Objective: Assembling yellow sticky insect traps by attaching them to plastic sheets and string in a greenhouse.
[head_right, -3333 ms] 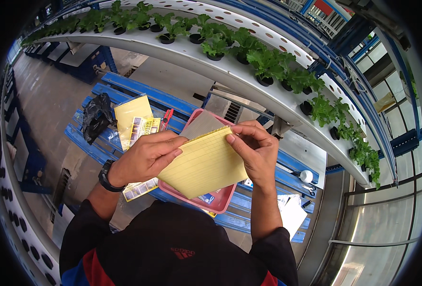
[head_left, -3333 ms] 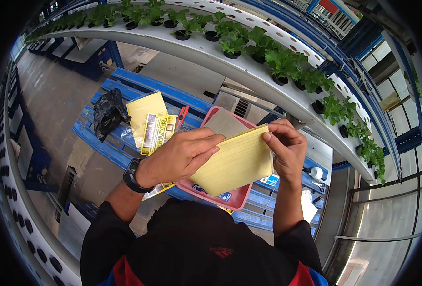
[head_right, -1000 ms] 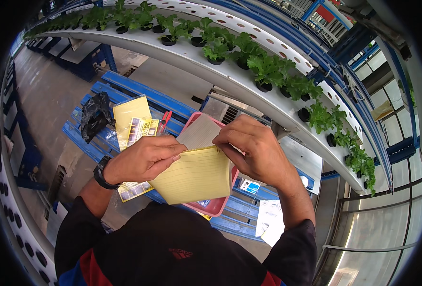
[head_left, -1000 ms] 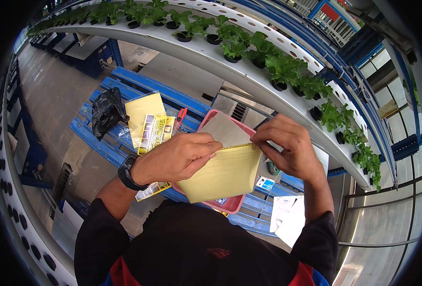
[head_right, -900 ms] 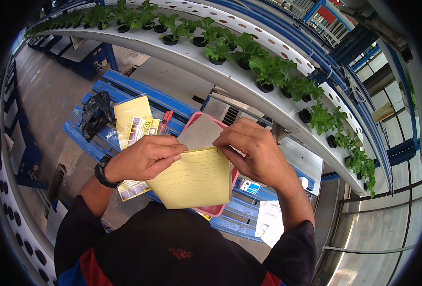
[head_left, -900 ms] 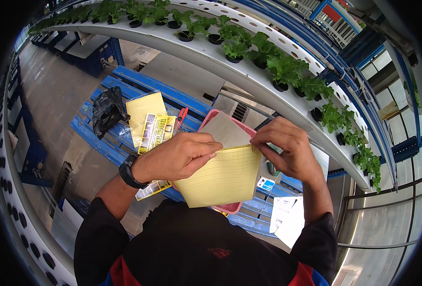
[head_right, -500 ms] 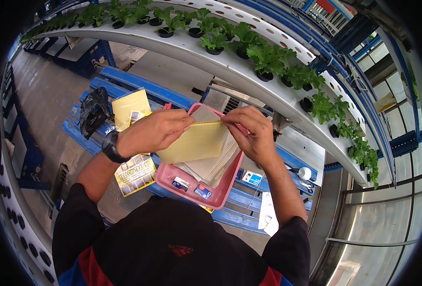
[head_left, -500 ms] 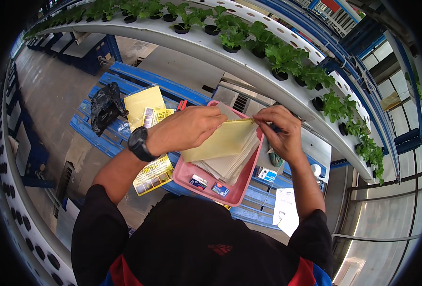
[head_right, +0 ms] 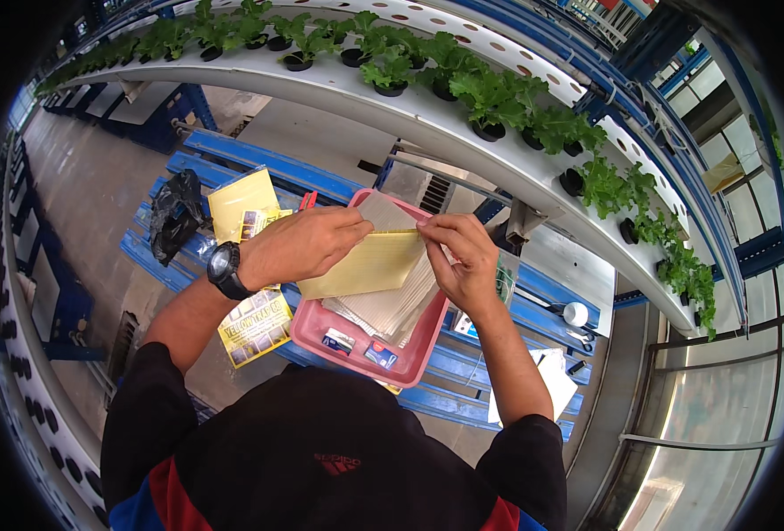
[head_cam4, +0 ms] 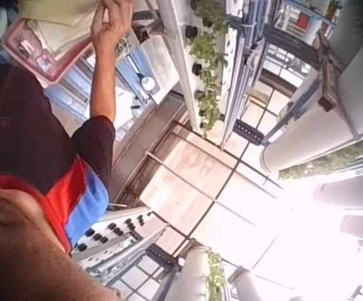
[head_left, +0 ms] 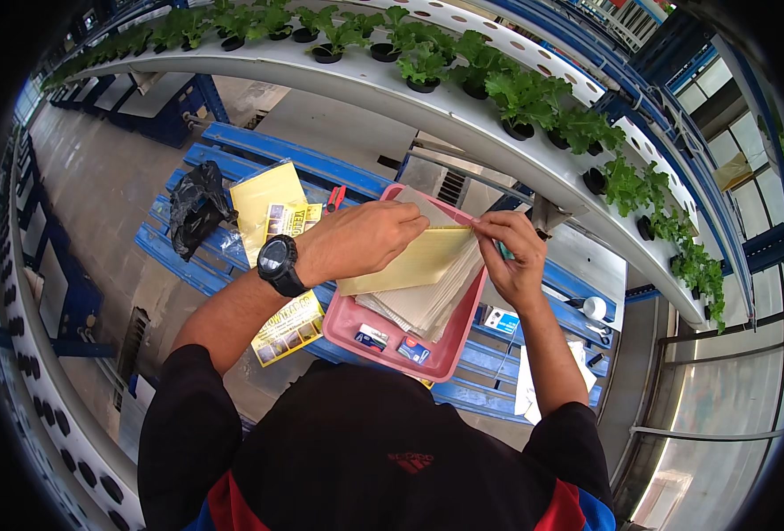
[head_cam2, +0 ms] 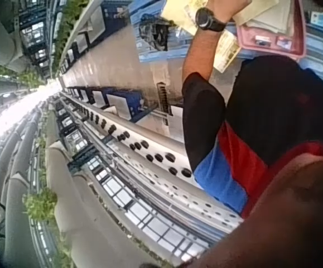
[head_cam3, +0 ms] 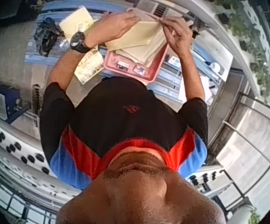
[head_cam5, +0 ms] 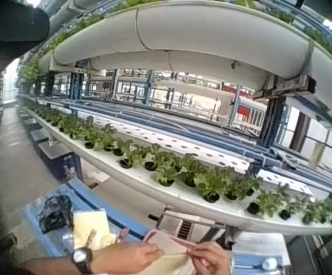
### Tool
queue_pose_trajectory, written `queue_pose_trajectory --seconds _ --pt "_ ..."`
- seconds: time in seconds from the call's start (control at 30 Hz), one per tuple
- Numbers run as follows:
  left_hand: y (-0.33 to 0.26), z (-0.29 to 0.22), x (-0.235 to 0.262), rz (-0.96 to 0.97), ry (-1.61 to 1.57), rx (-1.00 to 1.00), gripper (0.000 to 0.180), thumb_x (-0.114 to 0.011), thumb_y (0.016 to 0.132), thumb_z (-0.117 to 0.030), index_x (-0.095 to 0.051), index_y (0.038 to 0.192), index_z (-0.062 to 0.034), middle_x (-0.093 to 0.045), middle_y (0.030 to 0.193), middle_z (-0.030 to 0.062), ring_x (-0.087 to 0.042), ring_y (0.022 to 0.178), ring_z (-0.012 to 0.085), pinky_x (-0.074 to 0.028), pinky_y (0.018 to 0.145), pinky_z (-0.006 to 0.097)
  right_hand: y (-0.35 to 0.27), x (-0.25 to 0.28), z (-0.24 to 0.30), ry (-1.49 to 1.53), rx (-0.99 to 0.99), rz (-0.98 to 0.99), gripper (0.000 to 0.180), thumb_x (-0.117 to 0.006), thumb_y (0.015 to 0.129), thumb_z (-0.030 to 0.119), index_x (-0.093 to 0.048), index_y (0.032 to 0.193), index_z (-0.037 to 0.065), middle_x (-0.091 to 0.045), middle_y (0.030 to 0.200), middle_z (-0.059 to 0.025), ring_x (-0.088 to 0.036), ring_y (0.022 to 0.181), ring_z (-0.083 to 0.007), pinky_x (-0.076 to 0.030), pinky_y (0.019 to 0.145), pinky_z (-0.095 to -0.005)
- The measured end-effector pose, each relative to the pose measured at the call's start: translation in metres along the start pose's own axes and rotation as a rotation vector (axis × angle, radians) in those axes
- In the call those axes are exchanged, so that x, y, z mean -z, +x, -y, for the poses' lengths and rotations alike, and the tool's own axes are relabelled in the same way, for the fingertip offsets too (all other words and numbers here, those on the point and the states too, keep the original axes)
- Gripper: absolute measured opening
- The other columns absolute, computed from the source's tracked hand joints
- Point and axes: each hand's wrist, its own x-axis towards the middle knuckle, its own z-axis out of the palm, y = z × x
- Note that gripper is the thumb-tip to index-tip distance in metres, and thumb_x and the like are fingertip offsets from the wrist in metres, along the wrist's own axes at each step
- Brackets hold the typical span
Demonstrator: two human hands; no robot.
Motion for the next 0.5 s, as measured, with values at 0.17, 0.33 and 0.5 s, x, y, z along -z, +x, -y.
queue_pose_trajectory --seconds 0.17,0.33,0.5 --pt "0.005 -0.002 0.0 0.036 0.009 0.006 0.025 -0.052 0.09 -0.008 -0.057 0.112 0.0029 -0.058 0.099 0.015 -0.061 0.094 0.034 -0.051 0.081 0.041 -0.008 -0.003 -0.004 0.001 0.009 -0.05 0.019 -0.073 0.073 -0.008 -0.069 0.089 0.002 -0.068 0.092 -0.0102 -0.065 0.085 -0.0242 -0.05 0.075 -0.0321" --pt "0.005 0.001 -0.001 0.013 -0.002 -0.003 0.025 -0.052 0.09 -0.008 -0.058 0.111 0.0028 -0.058 0.097 0.0151 -0.061 0.093 0.0343 -0.051 0.08 0.042 -0.009 -0.007 -0.005 -0.066 0.069 -0.061 0.019 -0.075 0.072 -0.007 -0.069 0.088 0.002 -0.068 0.093 -0.0091 -0.064 0.086 -0.0239 -0.05 0.075 -0.0321" --pt "0.007 -0.002 0.002 0.047 -0.017 0.02 0.025 -0.053 0.09 -0.007 -0.058 0.112 0.0025 -0.059 0.101 0.0149 -0.061 0.094 0.0342 -0.05 0.08 0.041 -0.015 -0.014 -0.01 -0.092 0.1 -0.114 0.02 -0.076 0.072 -0.006 -0.067 0.087 0.003 -0.066 0.094 -0.0093 -0.063 0.086 -0.0256 -0.051 0.072 -0.0332"
